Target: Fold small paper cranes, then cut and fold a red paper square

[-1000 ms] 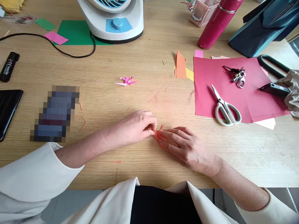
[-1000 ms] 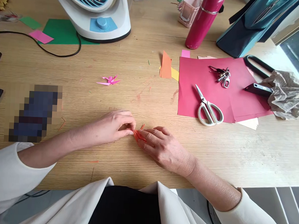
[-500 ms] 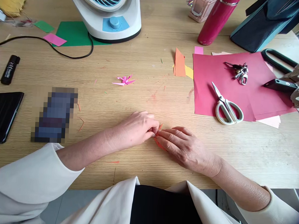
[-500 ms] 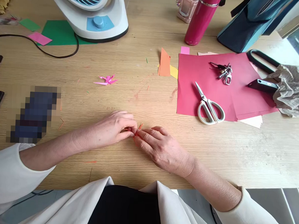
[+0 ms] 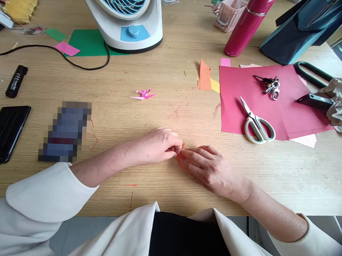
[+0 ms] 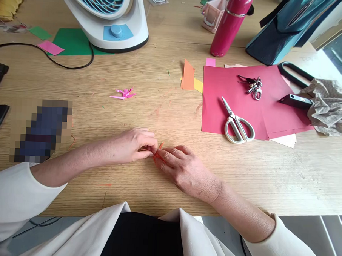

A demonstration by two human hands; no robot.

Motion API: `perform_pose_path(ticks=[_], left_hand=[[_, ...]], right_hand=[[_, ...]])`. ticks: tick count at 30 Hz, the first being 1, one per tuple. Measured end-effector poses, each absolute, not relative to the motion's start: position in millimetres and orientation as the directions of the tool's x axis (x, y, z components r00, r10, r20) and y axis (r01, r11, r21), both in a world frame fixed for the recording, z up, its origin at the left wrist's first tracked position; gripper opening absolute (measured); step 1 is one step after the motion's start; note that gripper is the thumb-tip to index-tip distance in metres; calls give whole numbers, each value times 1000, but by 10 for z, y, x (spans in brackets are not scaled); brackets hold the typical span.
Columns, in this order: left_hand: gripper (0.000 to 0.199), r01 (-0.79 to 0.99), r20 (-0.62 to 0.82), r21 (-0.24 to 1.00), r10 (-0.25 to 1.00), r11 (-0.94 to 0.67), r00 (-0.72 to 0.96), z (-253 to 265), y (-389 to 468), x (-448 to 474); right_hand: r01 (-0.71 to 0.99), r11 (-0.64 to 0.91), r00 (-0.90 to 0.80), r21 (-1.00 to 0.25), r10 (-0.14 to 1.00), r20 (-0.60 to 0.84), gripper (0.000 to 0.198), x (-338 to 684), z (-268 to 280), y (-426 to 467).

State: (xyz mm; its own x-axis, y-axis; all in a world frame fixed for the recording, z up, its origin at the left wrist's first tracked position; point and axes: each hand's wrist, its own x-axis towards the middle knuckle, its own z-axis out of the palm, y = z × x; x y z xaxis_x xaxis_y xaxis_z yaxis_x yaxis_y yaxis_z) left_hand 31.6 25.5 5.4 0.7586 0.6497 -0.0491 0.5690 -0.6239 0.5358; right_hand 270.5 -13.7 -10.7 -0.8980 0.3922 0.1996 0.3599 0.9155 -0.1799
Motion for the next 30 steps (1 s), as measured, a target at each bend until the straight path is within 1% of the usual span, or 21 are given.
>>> perform_pose_path(ticks=[4, 6, 9, 11, 16, 20, 22, 24, 30], left_hand=[[12, 589, 166, 302, 649, -750, 742, 3, 87, 282], [17, 599, 266, 187, 627, -779, 732, -36, -5, 263], [23, 593, 369, 87, 579, -800, 727, -86, -93, 245], [23, 582, 410, 75, 557, -810, 722, -111, -120, 237], [23, 555, 449, 103, 537, -825, 715, -149, -154, 202], [22, 527, 467, 47, 485, -849, 740, -148, -167, 172], [22, 517, 460, 15, 465, -856, 757, -138, -169, 159], [23, 512, 443, 8, 462, -859, 768, -127, -177, 144], [28, 523, 387, 70, 506, -850, 771, -109, -264, 97]], right_hand=[[369, 911, -895, -183, 401, 196, 36, 2710, -113, -140], [373, 912, -896, -172, 402, 190, 37, 2715, -120, -143], [376, 911, -896, -166, 404, 184, 38, 2717, -118, -147], [379, 909, -894, -172, 408, 186, 37, 2714, -108, -150], [375, 911, -892, -171, 405, 202, 40, 2712, -89, -156], [371, 915, -895, -160, 398, 202, 41, 2722, -100, -160], [373, 916, -897, -149, 397, 196, 40, 2726, -107, -161], [376, 916, -897, -139, 397, 192, 40, 2728, -110, -163], [373, 918, -903, -132, 392, 176, 39, 2729, -104, -161]])
